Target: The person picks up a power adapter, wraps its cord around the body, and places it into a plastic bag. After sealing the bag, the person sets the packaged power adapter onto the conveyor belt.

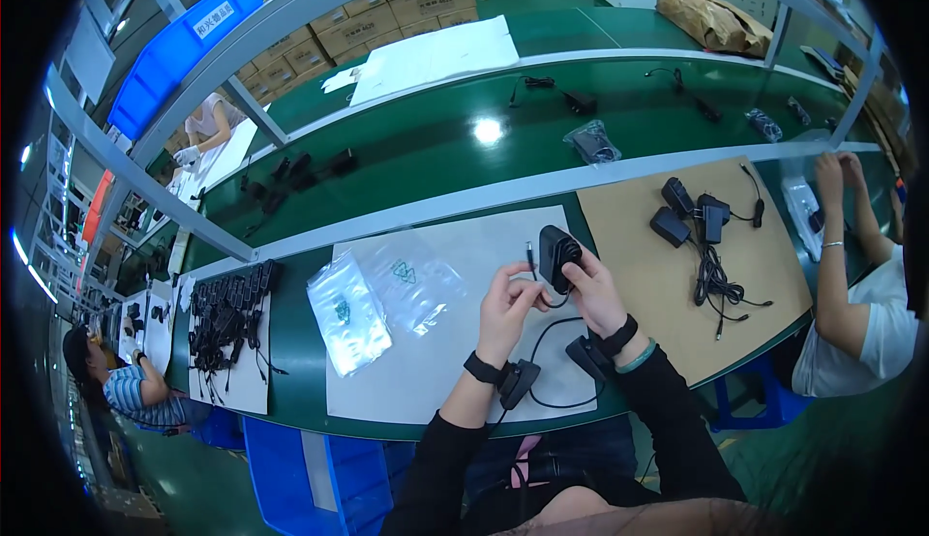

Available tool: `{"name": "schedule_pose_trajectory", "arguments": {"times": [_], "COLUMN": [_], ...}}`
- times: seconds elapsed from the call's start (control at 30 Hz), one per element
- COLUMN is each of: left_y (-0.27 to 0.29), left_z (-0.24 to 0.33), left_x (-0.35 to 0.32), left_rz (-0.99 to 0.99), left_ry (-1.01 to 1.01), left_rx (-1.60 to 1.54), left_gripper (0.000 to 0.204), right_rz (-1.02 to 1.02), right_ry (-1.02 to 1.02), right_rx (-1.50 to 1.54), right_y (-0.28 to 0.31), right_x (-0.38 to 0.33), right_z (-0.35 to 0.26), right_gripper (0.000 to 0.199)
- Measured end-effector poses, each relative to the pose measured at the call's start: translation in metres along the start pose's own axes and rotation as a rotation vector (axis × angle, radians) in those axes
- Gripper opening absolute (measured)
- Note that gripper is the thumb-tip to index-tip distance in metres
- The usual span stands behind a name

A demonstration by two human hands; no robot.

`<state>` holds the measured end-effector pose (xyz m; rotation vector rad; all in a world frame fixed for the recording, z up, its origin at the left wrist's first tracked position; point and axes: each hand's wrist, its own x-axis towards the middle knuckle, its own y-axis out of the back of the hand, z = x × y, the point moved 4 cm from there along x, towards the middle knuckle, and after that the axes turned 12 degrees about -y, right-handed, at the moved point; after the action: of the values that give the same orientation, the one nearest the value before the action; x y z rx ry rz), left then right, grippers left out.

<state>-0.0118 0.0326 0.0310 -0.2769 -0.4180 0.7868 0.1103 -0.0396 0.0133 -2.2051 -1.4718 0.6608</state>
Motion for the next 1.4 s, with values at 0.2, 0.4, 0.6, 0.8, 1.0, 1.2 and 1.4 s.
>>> {"name": "schedule_pose_trajectory", "arguments": {"times": [0.2,0.4,0.6,0.8,1.0,1.2,1.4], "left_y": [0.002,0.019,0.017,0.028,0.033,0.024,0.029], "left_z": [-0.006,-0.015,-0.019,-0.022,-0.011,-0.026,-0.029], "left_x": [-0.001,0.005,0.005,0.008,0.014,0.006,0.006], "left_rz": [0.039,-0.034,0.051,0.005,-0.150,-0.195,-0.234], "left_ry": [-0.038,-0.016,0.155,0.412,0.275,0.335,0.249], "left_rx": [0.191,0.414,0.060,-0.078,0.266,0.449,0.573], "left_gripper": [0.011,0.019,0.026,0.032,0.038,0.040,0.039], "right_rz": [0.018,-0.034,-0.189,-0.083,-0.078,0.144,0.114], "right_ry": [0.156,0.102,0.037,0.199,0.035,0.293,0.095], "right_rx": [-0.357,-0.403,-0.297,-0.958,-0.945,-1.265,-1.226], "right_y": [-0.015,-0.021,-0.021,-0.022,-0.017,-0.013,-0.015], "right_x": [-0.005,-0.008,-0.007,-0.008,-0.007,-0.012,-0.013], "right_z": [0.002,0.011,0.005,-0.008,-0.001,-0.007,-0.010], "right_gripper": [0.053,0.051,0.058,0.065,0.060,0.052,0.044]}}
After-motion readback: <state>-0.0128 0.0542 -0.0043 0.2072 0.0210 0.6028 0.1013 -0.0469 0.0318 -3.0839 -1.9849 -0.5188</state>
